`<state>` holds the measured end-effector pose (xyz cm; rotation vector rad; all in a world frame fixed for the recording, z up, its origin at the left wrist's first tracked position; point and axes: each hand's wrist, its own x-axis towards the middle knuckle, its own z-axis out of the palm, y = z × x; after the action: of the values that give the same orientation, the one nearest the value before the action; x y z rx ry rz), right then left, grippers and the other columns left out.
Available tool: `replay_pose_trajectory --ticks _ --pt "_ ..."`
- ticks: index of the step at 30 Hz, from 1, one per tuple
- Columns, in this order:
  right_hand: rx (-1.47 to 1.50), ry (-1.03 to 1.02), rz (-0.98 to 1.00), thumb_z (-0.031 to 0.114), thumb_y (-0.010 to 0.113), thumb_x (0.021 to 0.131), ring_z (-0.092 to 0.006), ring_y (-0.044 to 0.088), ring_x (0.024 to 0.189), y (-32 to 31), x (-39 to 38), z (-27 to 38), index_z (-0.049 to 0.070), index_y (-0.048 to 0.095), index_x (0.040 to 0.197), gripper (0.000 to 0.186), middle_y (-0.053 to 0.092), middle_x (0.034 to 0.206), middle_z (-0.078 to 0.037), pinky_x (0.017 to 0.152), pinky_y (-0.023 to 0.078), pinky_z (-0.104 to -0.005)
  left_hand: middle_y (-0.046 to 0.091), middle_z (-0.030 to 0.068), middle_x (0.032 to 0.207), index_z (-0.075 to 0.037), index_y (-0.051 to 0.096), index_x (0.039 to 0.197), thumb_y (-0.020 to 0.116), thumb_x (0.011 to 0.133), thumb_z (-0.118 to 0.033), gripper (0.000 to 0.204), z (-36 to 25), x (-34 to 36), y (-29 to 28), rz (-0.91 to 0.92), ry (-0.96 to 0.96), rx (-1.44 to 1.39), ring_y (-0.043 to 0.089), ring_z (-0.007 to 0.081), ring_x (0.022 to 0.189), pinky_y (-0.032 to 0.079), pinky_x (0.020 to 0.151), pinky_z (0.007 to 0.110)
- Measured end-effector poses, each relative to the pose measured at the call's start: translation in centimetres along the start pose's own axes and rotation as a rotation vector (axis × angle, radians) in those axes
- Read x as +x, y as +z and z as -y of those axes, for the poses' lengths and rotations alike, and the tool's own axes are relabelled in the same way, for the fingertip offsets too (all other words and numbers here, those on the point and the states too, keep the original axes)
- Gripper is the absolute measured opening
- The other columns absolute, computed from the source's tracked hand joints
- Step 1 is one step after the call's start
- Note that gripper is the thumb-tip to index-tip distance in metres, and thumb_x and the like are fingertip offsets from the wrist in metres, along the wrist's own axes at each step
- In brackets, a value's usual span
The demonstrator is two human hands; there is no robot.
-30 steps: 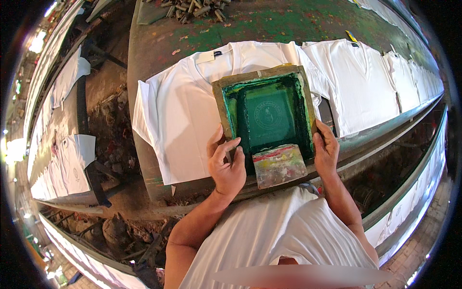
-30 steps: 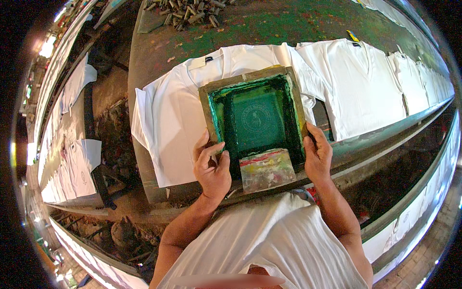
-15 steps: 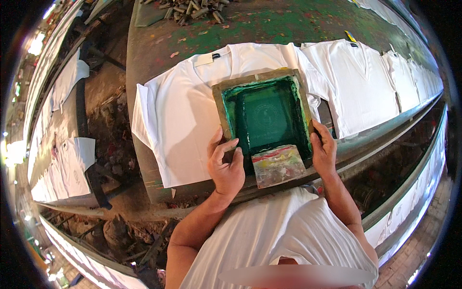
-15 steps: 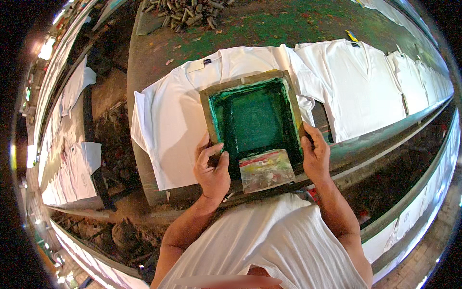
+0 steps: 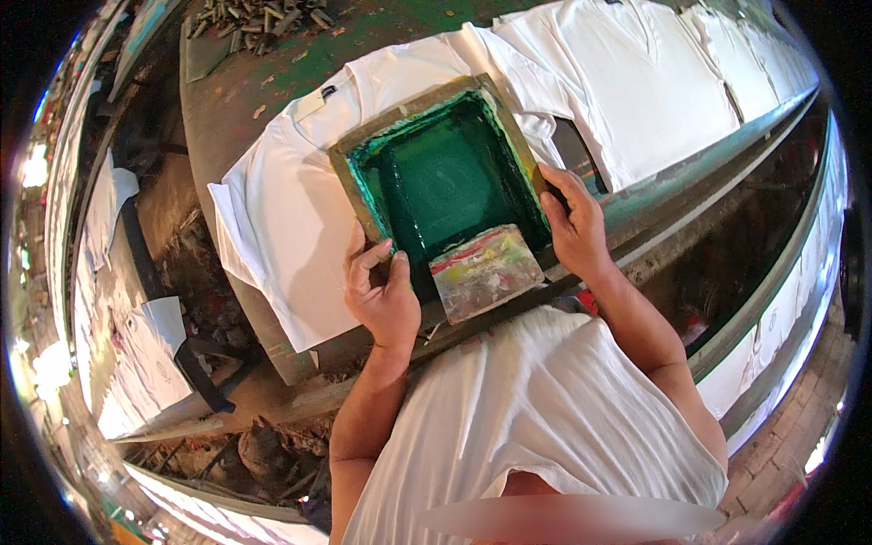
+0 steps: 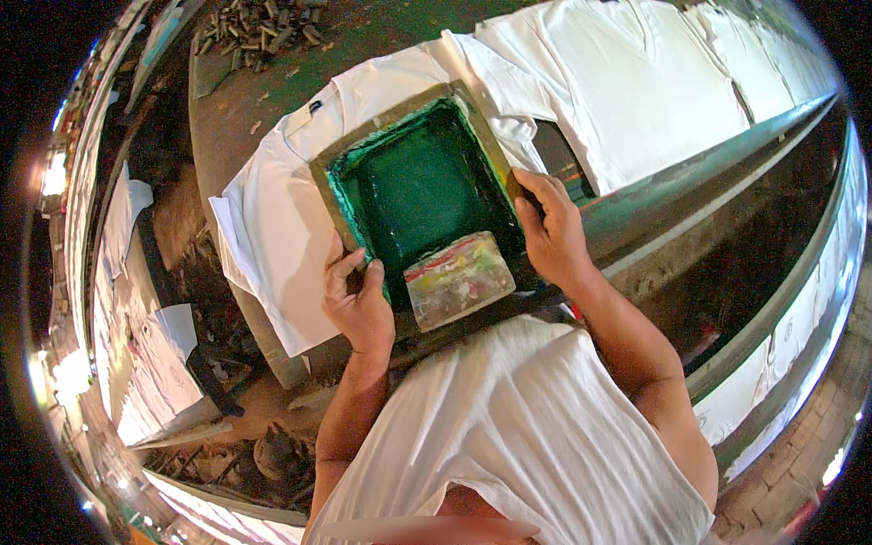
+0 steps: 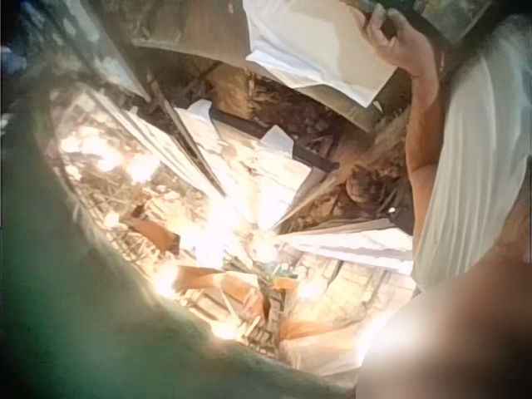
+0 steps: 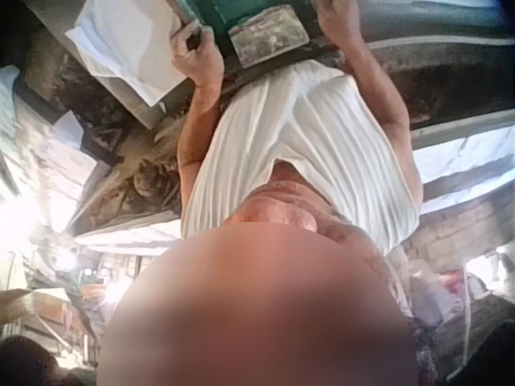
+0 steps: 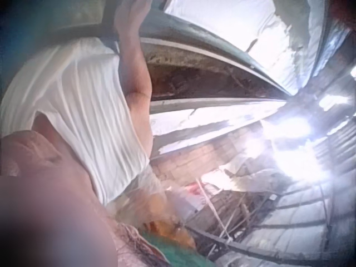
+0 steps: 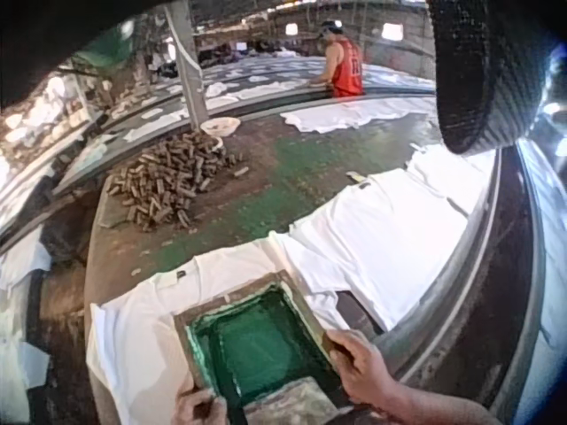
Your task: The person uses a squeegee to pull green ink across a screen printing frame, applying a design onto a series of white t-shirts laid out on a table. The person repeats this process on multiple shirts in sequence.
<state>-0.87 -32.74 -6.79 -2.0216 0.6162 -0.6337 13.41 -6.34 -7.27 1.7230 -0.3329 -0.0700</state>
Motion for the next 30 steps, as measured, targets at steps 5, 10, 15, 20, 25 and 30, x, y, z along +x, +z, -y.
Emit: replay_pose_trajectory --ticks 5,10,15,20,25,30 --pt "0.040 0.055 0.034 -0.002 0.069 0.105 -0.0376 0.071 0.124 -0.3 0.5 0.2 -0.005 0.069 0.141 0.036 0.073 0.132 -0.024 0.109 0.053 -0.0407 0.055 0.0276 0.167 0.001 0.075 0.118 0.075 0.093 0.017 0.029 0.1 0.0 0.0 -0.021 -0.089 -0.007 0.060 0.0308 0.150 0.054 0.116 0.038" --pt "-0.002 -0.112 0.049 -0.002 0.072 0.102 -0.0402 0.071 0.124 -2.4 0.7 2.7 -0.003 0.071 0.141 0.039 0.073 0.137 -0.024 0.110 0.054 -0.0435 0.056 0.0288 0.166 0.002 0.075 0.116 0.075 0.093 0.017 0.028 0.0 0.1 0.2 -0.021 -0.063 -0.006 0.059 0.0317 0.151 0.053 0.118 0.039" --pt "-0.056 -0.519 0.465 0.011 0.084 0.089 -0.0376 0.069 0.129 -3.9 -1.1 7.0 0.004 0.076 0.134 0.046 0.074 0.137 -0.018 0.106 0.057 -0.0500 0.057 0.0269 0.165 0.001 0.076 0.114 0.076 0.092 0.016 0.026 -0.4 0.1 -0.1 -0.003 -0.070 0.091 0.062 0.0279 0.147 0.053 0.117 0.037" --pt "-0.399 -0.718 0.531 0.021 0.071 0.092 -0.0294 0.070 0.123 -2.4 -0.7 9.5 0.004 0.076 0.128 0.040 0.074 0.125 -0.010 0.102 0.059 -0.0446 0.060 0.0251 0.163 0.001 0.077 0.125 0.077 0.093 0.012 0.034 -1.0 0.6 0.2 0.002 -0.039 0.099 0.061 0.0285 0.148 0.054 0.116 0.039" --pt "-0.490 -0.705 0.555 0.020 0.070 0.092 -0.0272 0.072 0.118 -1.1 1.1 11.6 0.005 0.077 0.120 0.032 0.075 0.118 -0.009 0.098 0.059 -0.0416 0.063 0.0205 0.159 0.001 0.074 0.139 0.076 0.098 -0.001 0.041 -3.1 2.6 -2.0 0.200 0.202 0.519 0.060 0.0396 0.146 0.049 0.121 0.050" --pt "-0.558 -0.607 0.910 0.003 0.071 0.090 -0.0350 0.071 0.114 -1.8 5.6 12.9 0.002 0.075 0.124 0.035 0.075 0.116 -0.013 0.101 0.058 -0.0468 0.066 0.0136 0.156 0.002 0.075 0.139 0.068 0.100 -0.005 0.040 -5.3 5.0 -4.7 0.492 0.433 0.883 0.064 0.0379 0.136 0.051 0.116 0.051"
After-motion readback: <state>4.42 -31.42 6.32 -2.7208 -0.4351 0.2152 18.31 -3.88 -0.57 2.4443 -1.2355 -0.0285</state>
